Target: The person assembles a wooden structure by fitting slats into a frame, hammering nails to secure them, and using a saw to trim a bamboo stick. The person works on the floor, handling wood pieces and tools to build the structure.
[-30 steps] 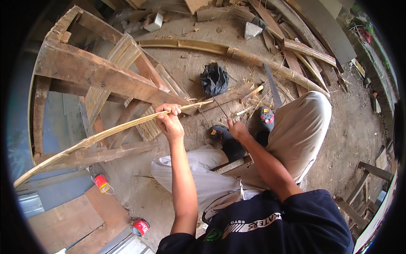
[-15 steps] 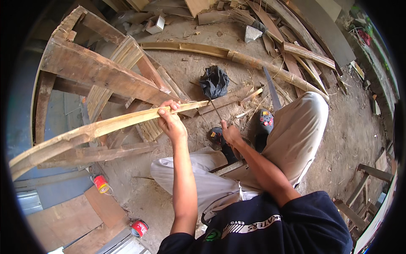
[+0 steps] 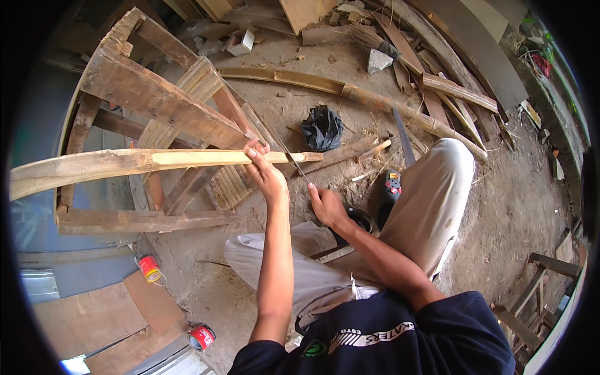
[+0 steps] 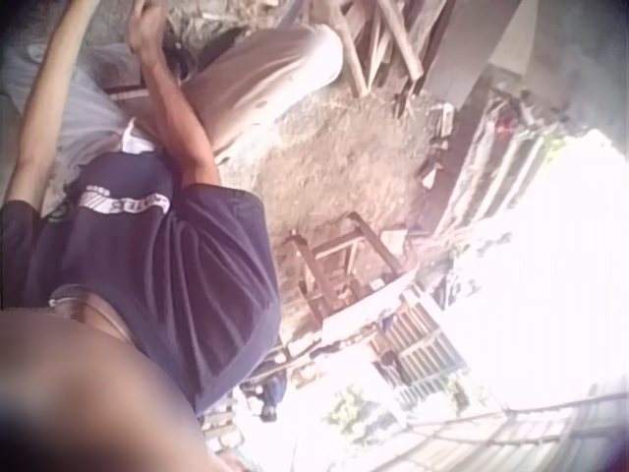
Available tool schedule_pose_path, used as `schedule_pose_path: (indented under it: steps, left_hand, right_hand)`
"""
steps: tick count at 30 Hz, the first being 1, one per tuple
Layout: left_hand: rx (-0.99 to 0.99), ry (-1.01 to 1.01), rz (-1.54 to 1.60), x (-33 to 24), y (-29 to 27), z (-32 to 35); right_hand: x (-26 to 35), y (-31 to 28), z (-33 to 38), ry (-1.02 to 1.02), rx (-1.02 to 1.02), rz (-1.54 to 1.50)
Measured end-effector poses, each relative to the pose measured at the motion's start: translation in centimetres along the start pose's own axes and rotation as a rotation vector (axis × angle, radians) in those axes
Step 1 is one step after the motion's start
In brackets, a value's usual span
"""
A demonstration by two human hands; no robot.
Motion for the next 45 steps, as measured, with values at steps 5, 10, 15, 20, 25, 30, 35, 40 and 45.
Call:
schedule_pose_path:
  steps: [5,10,15,20,25,30,35,40,45]
  left_hand:
    - [-0.011,0.023,0.111,-2.5,-0.5,-0.7]
    - [-0.058,0.252,0.307,-8.5,-0.4,-3.3]
    - [-0.038,0.041,0.35,-9.3,0.8,-5.1]
    - [-0.058,0.042,0.29,-8.5,2.9,-4.3]
    - [-0.029,0.063,0.253,-9.5,3.9,-3.1]
    - [-0.019,0.125,0.294,-10.5,4.1,-3.4]
    - [0.057,0.151,0.318,-9.6,4.7,-4.7]
    - [0.068,0.136,0.27,-8.6,4.1,-6.3]
    - [0.083,0.223,0.222,-8.8,5.6,-5.5]
  right_hand:
    - [-1.6,0.8,0.2,0.062,0.01,-0.023]
    - [-3.0,0.8,-0.6,0.144,0.047,0.023]
    - [-3.0,0.5,-0.5,0.151,0.061,0.035]
    - [-2.8,0.4,-0.1,0.132,0.075,0.067]
    - [-2.6,0.3,-0.3,0.169,0.082,0.062]
    - [-2.2,0.4,-0.4,0.138,0.063,0.035]
    - [-0.6,0.2,-1.1,0.125,0.027,-0.017]
    - [3.8,-3.0,-0.8,-0.21,-0.145,-0.327]
    - [2.1,-1.4,0.0,-0.133,-0.107,-0.084]
Point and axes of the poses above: each hand's wrist, its own z-axis away from the middle knuckle, its own y-axis out of the palm, x = y × z, the point moved 6 cm from there along -z, towards the middle knuckle, and after that the axes turned 12 degrees about -x, right-handed, at the moved point
